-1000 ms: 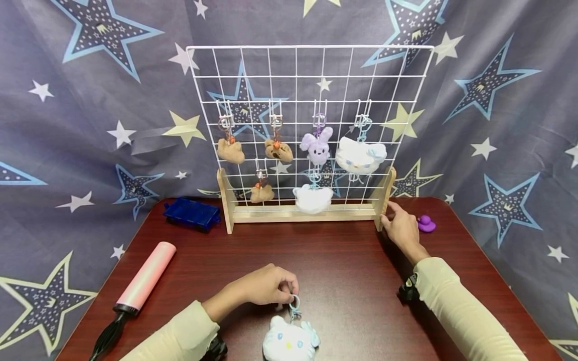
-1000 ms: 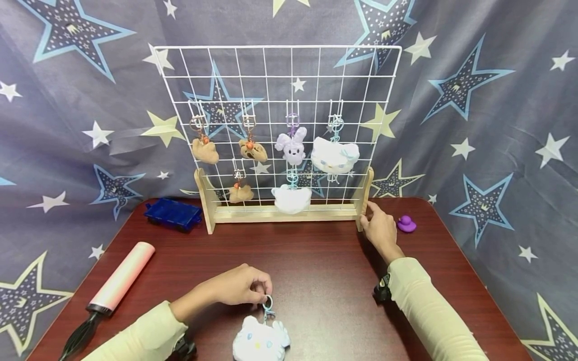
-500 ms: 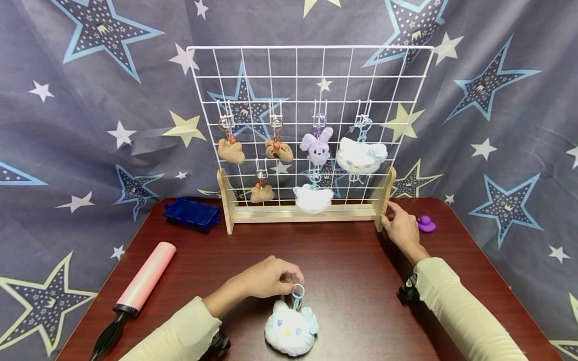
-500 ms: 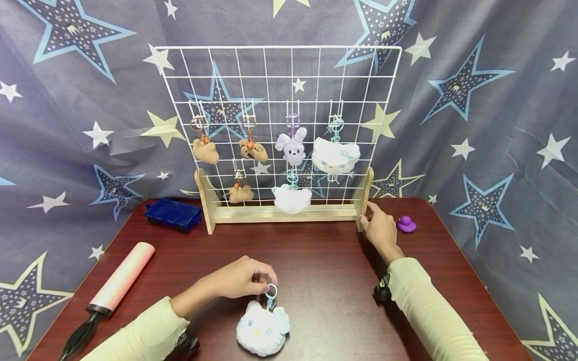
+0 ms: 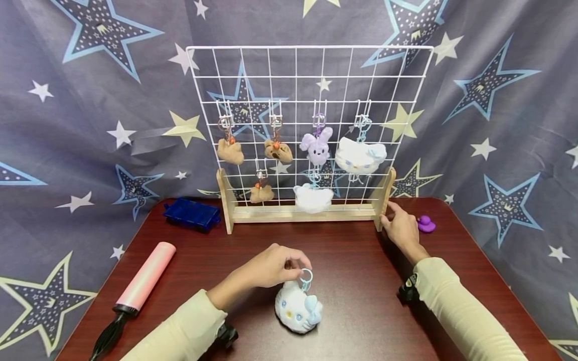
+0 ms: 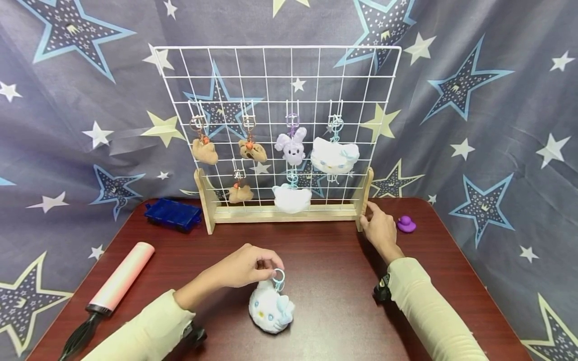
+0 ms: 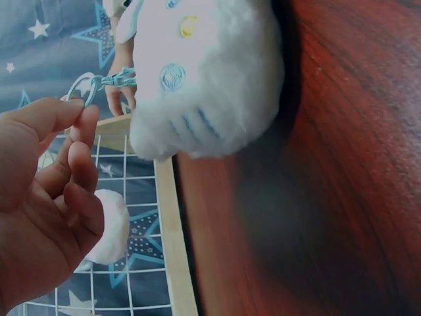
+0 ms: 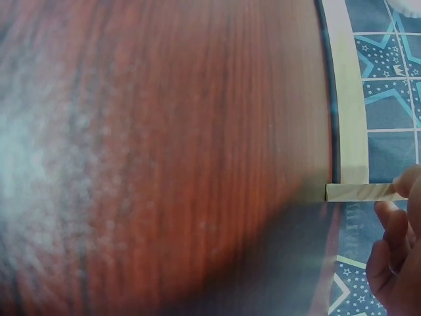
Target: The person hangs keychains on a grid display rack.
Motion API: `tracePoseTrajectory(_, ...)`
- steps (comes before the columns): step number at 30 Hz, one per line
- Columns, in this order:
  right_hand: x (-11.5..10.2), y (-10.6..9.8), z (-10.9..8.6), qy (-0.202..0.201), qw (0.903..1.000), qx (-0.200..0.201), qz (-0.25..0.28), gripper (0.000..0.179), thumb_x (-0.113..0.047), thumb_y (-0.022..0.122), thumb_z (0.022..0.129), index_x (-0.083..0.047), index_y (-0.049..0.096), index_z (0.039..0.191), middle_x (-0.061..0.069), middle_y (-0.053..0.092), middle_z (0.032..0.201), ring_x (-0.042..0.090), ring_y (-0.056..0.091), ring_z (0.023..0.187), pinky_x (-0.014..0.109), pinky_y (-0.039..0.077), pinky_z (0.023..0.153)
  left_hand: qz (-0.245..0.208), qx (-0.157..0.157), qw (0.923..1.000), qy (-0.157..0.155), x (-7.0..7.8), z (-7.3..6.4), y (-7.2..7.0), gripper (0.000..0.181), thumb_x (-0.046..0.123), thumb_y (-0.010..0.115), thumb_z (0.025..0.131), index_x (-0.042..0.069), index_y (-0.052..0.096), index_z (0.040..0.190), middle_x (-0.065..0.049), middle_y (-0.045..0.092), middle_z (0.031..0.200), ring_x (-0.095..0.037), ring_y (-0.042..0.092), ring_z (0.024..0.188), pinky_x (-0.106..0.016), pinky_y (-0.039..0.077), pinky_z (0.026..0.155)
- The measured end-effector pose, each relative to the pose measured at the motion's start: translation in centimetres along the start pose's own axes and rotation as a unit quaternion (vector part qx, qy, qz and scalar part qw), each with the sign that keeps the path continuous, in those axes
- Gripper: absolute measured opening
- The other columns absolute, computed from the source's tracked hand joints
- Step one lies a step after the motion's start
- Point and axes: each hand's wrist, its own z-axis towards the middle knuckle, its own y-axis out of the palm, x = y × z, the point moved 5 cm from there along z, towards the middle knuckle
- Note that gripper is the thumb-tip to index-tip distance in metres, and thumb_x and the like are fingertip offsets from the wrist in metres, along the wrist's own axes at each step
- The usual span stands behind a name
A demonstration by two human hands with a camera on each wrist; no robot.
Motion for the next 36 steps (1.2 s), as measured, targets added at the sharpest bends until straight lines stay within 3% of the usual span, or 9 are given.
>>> tracePoseTrajectory(8, 0.0, 0.0, 0.0, -0.002, 1.0, 0.002, 0.004, 0.047, -0.023, 0.068, 0.093, -0.016, 0.061, 0.139, 0.013, 0.079, 0.099, 0.048, 0.071, 0.098, 0.06, 0.052, 0.077, 0.002, 0.028, 0.9995, 0.014, 0.4, 0.9, -0.5, 0.019, 0.01, 0.069, 0.093, 0.02, 0.075, 0.108, 0.011, 0.07, 0.075, 0.006, 0.052, 0.061, -0.015, 0.044, 0.054)
tracePoseTrajectory(16, 0.1, 0.1, 0.0, 0.0, 1.0, 0.001, 0.001, 0.047, -0.022, 0.068, 0.093, -0.016, 0.06, 0.139, 0.014, 0.079, 0.099, 0.049, 0.071, 0.099, 0.061, 0.052, 0.078, 0.006, 0.045, 0.9988, 0.018, 1.1, 2.2, -1.3, 0.02, 0.01, 0.069, 0.093, 0.019, 0.076, 0.109, 0.007, 0.077, 0.085, 0.004, 0.06, 0.069, -0.017, 0.048, 0.06)
tracePoseTrajectory(21, -0.1, 0.0, -0.1, -0.004, 1.0, 0.004, 0.002, 0.046, -0.023, 0.068, 0.092, -0.016, 0.061, 0.138, 0.014, 0.079, 0.098, 0.048, 0.071, 0.097, 0.06, 0.052, 0.076, 0.013, 0.063, 0.9976, 0.024, 1.4, 3.0, -1.7, 0.018, 0.012, 0.071, 0.093, 0.019, 0.076, 0.109, 0.007, 0.076, 0.084, 0.003, 0.059, 0.068, -0.017, 0.047, 0.061)
tracePoseTrajectory(36, 0.1, 0.1, 0.0, -0.002, 1.0, 0.004, 0.002, 0.046, -0.023, 0.068, 0.093, -0.017, 0.061, 0.138, 0.013, 0.079, 0.099, 0.048, 0.071, 0.097, 0.06, 0.052, 0.077, 0.009, 0.097, 0.9947, 0.033, 2.0, 4.8, -1.9, 0.017, 0.014, 0.071, 0.093, 0.019, 0.077, 0.109, 0.008, 0.076, 0.084, 0.003, 0.061, 0.071, -0.018, 0.049, 0.063)
